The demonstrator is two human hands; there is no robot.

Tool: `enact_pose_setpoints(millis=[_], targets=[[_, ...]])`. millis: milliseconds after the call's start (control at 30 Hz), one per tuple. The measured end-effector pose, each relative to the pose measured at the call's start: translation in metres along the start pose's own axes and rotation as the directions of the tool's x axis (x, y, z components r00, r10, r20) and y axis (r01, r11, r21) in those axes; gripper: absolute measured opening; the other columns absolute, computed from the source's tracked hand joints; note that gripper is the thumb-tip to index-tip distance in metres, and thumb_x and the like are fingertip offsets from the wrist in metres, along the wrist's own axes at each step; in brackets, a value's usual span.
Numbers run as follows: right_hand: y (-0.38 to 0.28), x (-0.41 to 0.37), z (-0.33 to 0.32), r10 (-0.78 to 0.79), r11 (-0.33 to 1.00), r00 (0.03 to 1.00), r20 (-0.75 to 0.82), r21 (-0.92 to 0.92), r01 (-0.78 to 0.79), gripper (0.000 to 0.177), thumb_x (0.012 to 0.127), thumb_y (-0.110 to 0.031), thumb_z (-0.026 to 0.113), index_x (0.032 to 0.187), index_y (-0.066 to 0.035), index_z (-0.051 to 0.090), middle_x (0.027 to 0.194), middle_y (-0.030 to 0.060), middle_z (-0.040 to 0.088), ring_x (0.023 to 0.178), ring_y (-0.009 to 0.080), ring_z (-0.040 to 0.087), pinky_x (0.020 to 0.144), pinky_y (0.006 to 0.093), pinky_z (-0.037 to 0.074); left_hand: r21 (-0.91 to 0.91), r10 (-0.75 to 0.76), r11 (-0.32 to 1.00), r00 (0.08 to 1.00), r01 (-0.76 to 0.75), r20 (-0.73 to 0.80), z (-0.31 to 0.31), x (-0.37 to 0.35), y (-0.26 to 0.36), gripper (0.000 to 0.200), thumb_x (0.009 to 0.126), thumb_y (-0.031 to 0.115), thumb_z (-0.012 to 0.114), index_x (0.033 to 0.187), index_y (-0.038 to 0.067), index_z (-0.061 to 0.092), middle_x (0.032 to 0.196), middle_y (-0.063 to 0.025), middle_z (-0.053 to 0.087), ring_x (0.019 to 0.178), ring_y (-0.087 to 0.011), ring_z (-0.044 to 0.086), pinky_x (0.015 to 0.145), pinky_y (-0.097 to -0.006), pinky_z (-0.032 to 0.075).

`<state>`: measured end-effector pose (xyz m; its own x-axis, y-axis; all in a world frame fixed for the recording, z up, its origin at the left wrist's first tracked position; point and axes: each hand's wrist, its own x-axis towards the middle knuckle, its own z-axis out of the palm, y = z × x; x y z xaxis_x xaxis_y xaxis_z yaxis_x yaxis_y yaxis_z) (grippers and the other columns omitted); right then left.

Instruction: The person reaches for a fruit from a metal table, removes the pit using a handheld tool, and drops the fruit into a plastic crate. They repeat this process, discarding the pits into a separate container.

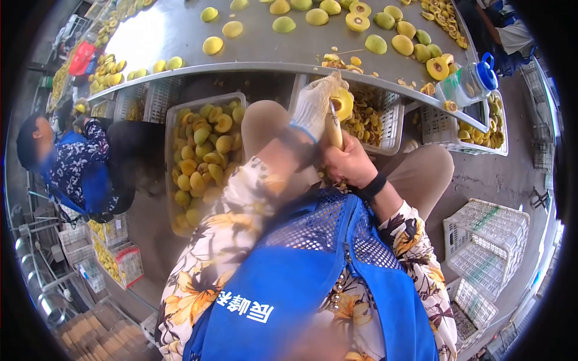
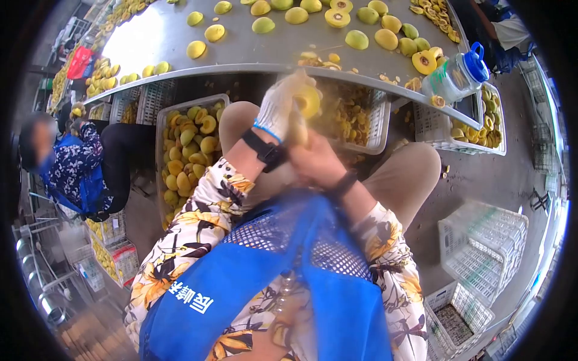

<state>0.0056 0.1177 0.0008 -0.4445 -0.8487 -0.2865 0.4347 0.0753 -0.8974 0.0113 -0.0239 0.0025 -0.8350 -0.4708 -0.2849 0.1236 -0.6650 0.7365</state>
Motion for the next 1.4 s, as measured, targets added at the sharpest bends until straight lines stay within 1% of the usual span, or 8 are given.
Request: enact_pose_setpoints(millis=[67,367,633,867,1133,1200,1267,1400], targets=[[0.015,0.021,-0.007,-0.634,0.602,0.77,-0.075,-0.673,0.43,0.015,0.08,-0.008,0.053,0.094,-0.004,0.048,0.058,0.011,0.05,0.042,0.0239,0.05,0.045,0.0356,0.043,-0.164,-0.092,0.983,0.995,0.084,-0.044,0.003,0.02,-0.003,0.026,0.086,0.032,0.054,0.09,0.006,0.055,0.078,-0.0079,0.06,0.06,-0.02,0.058,0.051,-0.0297,0.046],[0.007,0.014,-0.057,-0.088,-0.019,0.986,-0.139,-0.99,-0.141,0.032,0.08,-0.006,0.045,0.11,0.003,0.045,0.068,0.0174,0.061,0.063,0.0322,0.061,0.054,0.0398,0.049,0.555,0.408,0.806,0.873,-0.206,-0.267,-0.019,0.09,0.084,0.028,0.078,0.035,0.064,0.083,0.007,0.066,0.071,-0.004,0.062,0.064,-0.0135,0.062,0.053,-0.0288,0.049],[0.045,0.055,-0.109,-0.025,0.064,0.998,-0.056,-0.996,-0.055,0.031,0.078,-0.01,0.048,0.109,-0.003,0.05,0.074,0.0233,0.061,0.07,0.0353,0.063,0.062,0.042,0.051,0.967,-0.026,-0.223,0.992,-0.124,0.121,-0.041,0.148,0.077,0.047,0.08,0.054,0.049,0.09,0.011,0.066,0.092,-0.0158,0.063,0.091,-0.0342,0.057,0.081,-0.0406,0.044],[0.011,0.038,-0.076,0.084,-0.026,0.993,-0.077,-0.997,-0.075,0.022,0.076,-0.015,0.057,0.091,-0.001,0.049,0.066,0.0186,0.06,0.065,0.0348,0.061,0.059,0.0432,0.049,0.795,0.61,-0.532,0.784,0.293,0.119,-0.1,0.151,0.159,0.036,0.075,0.045,0.057,0.101,0.02,0.062,0.109,-0.0116,0.055,0.106,-0.0303,0.049,0.083,-0.0459,0.042],[-0.013,0.038,-0.059,0.198,0.735,0.942,-0.271,-0.594,-0.325,0.028,0.076,-0.019,0.06,0.094,0.0,0.049,0.068,0.0235,0.058,0.066,0.039,0.058,0.059,0.0459,0.045,0.907,0.444,-0.209,0.862,0.365,-0.245,-0.2,0.169,0.19,0.043,0.077,0.032,0.061,0.115,0.014,0.055,0.115,-0.0149,0.053,0.097,-0.0311,0.057,0.08,-0.037,0.047],[0.0,0.027,-0.058,0.184,-0.057,0.974,-0.132,-0.991,-0.124,0.022,0.08,-0.011,0.048,0.098,0.001,0.05,0.075,0.0193,0.063,0.069,0.0316,0.063,0.058,0.0403,0.049,0.919,0.397,0.372,0.872,0.132,-0.286,-0.18,0.141,0.185,0.04,0.079,0.03,0.058,0.114,0.009,0.054,0.106,-0.0142,0.057,0.086,-0.0293,0.061,0.064,-0.0317,0.048],[0.023,0.024,-0.072,0.097,-0.089,0.983,-0.153,-0.986,-0.144,0.021,0.08,-0.008,0.045,0.098,0.0,0.05,0.075,0.0201,0.061,0.068,0.0332,0.062,0.06,0.0409,0.05,0.352,0.09,0.936,0.949,0.023,-0.301,-0.149,0.119,0.178,0.039,0.084,0.032,0.05,0.116,0.009,0.049,0.092,-0.0124,0.058,0.073,-0.0285,0.062,0.044,-0.0234,0.04],[-0.01,0.041,-0.051,-0.163,0.091,0.978,-0.128,-0.989,-0.114,0.018,0.077,-0.005,0.051,0.095,-0.001,0.049,0.073,0.0193,0.058,0.067,0.037,0.059,0.061,0.0415,0.048,-0.003,-0.021,1.0,0.999,0.021,-0.05,-0.087,0.074,0.152,0.056,0.085,0.054,0.047,0.112,0.005,0.048,0.088,-0.0138,0.06,0.064,-0.0289,0.062,0.043,-0.0219,0.039]])
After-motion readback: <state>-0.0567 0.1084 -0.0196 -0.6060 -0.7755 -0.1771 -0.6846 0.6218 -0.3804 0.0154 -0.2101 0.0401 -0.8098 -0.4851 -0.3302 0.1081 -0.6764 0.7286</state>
